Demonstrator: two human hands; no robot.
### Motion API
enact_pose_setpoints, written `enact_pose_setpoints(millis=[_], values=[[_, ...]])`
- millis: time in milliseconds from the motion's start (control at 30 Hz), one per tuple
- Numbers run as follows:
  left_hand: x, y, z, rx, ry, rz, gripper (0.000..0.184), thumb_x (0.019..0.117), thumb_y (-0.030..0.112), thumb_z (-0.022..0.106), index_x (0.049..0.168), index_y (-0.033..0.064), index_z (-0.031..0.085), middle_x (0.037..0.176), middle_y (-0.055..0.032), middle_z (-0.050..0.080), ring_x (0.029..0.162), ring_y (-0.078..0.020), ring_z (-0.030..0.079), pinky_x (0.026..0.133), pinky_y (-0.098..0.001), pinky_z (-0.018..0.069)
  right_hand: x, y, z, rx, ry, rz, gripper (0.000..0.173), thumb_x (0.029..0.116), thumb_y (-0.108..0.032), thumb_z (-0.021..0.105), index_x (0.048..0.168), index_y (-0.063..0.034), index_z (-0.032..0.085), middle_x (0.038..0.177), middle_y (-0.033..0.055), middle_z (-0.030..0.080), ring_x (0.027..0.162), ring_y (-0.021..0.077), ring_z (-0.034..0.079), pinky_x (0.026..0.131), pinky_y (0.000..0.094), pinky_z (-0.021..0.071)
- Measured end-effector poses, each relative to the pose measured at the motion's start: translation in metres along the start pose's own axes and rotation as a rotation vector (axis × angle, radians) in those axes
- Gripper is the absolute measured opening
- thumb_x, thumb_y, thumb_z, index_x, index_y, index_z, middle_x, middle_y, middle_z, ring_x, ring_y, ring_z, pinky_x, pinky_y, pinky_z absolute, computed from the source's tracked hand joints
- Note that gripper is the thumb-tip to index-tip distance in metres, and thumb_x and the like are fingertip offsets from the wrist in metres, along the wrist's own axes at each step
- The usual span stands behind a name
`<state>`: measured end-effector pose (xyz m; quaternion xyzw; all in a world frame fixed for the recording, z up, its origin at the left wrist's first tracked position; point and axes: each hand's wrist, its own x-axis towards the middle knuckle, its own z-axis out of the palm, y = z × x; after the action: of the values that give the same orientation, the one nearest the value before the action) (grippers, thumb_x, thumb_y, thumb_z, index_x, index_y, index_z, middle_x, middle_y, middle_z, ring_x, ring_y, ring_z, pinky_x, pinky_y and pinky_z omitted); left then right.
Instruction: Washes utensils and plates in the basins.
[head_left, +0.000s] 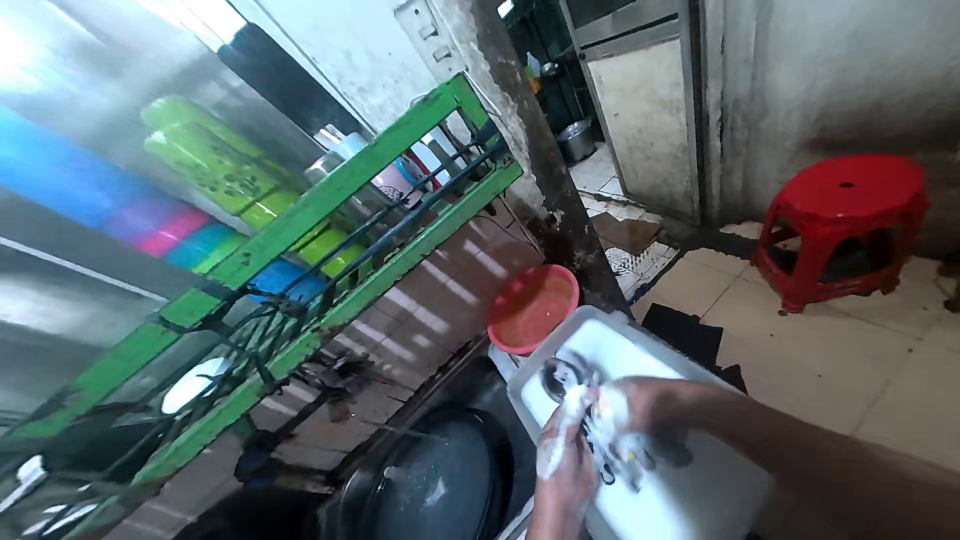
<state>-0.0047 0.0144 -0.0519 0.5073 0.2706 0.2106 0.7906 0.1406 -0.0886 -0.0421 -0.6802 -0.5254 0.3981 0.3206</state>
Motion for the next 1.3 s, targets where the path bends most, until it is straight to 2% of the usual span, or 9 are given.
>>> enact_pose_setpoints(millis=[200,300,400,500,633,800,1000,1167,1300], values=[[0.01,0.015,-0.01,-0.145,0.123,-0.035,0.024,0.1083,0.012,0.039,0.108,-0.0004,0.059,0.073,-0.0085,0.065,0.068,-0.021,0.069,0.069,-0.0395,0.0619,-0.015,-0.009,0.018,-0.096,-0.281,0.071,0.041,0.0923,-0.01,0.072,0.126,0.0072,0.056,0.109,0.0296,0.063,0.098,0.0419,0.063,0.086,0.0607,0.049],[0.017,0.028,-0.02,-0.099,0.207,-0.03,0.024,0.1092,0.011,0.04,0.107,-0.0022,0.06,0.059,-0.002,0.051,0.048,-0.0124,0.056,0.048,-0.0278,0.0548,-0.017,0.001,0.0,-0.009,-0.108,0.146,0.035,0.094,-0.012,0.071,0.123,0.0032,0.06,0.101,0.0211,0.065,0.089,0.0308,0.065,0.081,0.0499,0.0531],[0.006,0.024,-0.01,0.177,0.121,-0.147,0.024,0.1085,0.01,0.043,0.102,-0.0031,0.061,0.059,-0.0026,0.054,0.047,-0.0107,0.054,0.046,-0.0252,0.0509,-0.018,-0.019,-0.02,0.286,0.279,0.114,0.039,0.0908,-0.014,0.076,0.126,-0.0058,0.061,0.1,0.009,0.068,0.086,0.0162,0.066,0.079,0.0368,0.0557],[-0.003,0.013,0.006,0.346,0.009,-0.192,0.024,0.1079,0.01,0.044,0.097,-0.0033,0.061,0.063,-0.0036,0.057,0.05,-0.0111,0.057,0.048,-0.0257,0.052,-0.011,-0.029,-0.024,0.223,0.379,0.117,0.041,0.0872,-0.017,0.08,0.124,-0.0069,0.064,0.104,0.0127,0.069,0.093,0.0242,0.067,0.084,0.0464,0.0548],[-0.004,0.004,0.011,0.315,0.09,-0.111,0.022,0.1062,0.006,0.048,0.116,-0.0078,0.062,0.068,-0.006,0.059,0.053,-0.0112,0.057,0.048,-0.0241,0.0509,-0.004,-0.009,-0.008,0.397,0.567,0.17,0.037,0.0886,-0.012,0.076,0.123,-0.0073,0.063,0.104,0.0115,0.069,0.092,0.0212,0.067,0.081,0.0428,0.0564],[-0.009,-0.002,0.019,0.47,0.16,-0.094,0.015,0.1048,0.004,0.051,0.113,-0.0053,0.06,0.072,-0.0068,0.061,0.053,-0.0103,0.057,0.049,-0.0245,0.0505,-0.01,-0.01,0.005,0.292,0.352,0.156,0.041,0.0926,-0.015,0.072,0.13,-0.0037,0.06,0.11,0.0161,0.068,0.1,0.0253,0.066,0.09,0.0465,0.0537],[-0.015,-0.013,0.018,0.406,0.117,-0.012,0.019,0.1066,0.007,0.049,0.109,-0.0057,0.062,0.069,-0.0053,0.059,0.053,-0.0088,0.054,0.048,-0.0222,0.0479,-0.003,0.009,-0.001,0.153,0.623,0.193,0.038,0.0937,-0.028,0.073,0.125,-0.0086,0.065,0.106,0.0158,0.07,0.099,0.0306,0.069,0.088,0.0552,0.0543],[-0.02,-0.007,0.013,0.657,0.176,0.018,0.019,0.1028,0.003,0.053,0.114,-0.0074,0.064,0.083,-0.0107,0.063,0.065,-0.0128,0.059,0.061,-0.029,0.0534,-0.01,-0.013,0.016,0.083,0.302,0.213,0.043,0.0989,-0.019,0.065,0.139,-0.0059,0.055,0.121,0.0212,0.067,0.111,0.0348,0.066,0.097,0.0546,0.0509],[-0.022,-0.02,0.007,0.469,0.139,-0.014,0.019,0.1056,0.006,0.048,0.11,-0.0046,0.063,0.069,-0.0048,0.058,0.052,-0.0096,0.055,0.048,-0.0242,0.0488,-0.002,0.009,-0.013,0.018,0.638,0.196,0.039,0.0993,-0.03,0.067,0.132,-0.0084,0.061,0.113,0.0199,0.07,0.105,0.0374,0.068,0.092,0.0603,0.0525]])
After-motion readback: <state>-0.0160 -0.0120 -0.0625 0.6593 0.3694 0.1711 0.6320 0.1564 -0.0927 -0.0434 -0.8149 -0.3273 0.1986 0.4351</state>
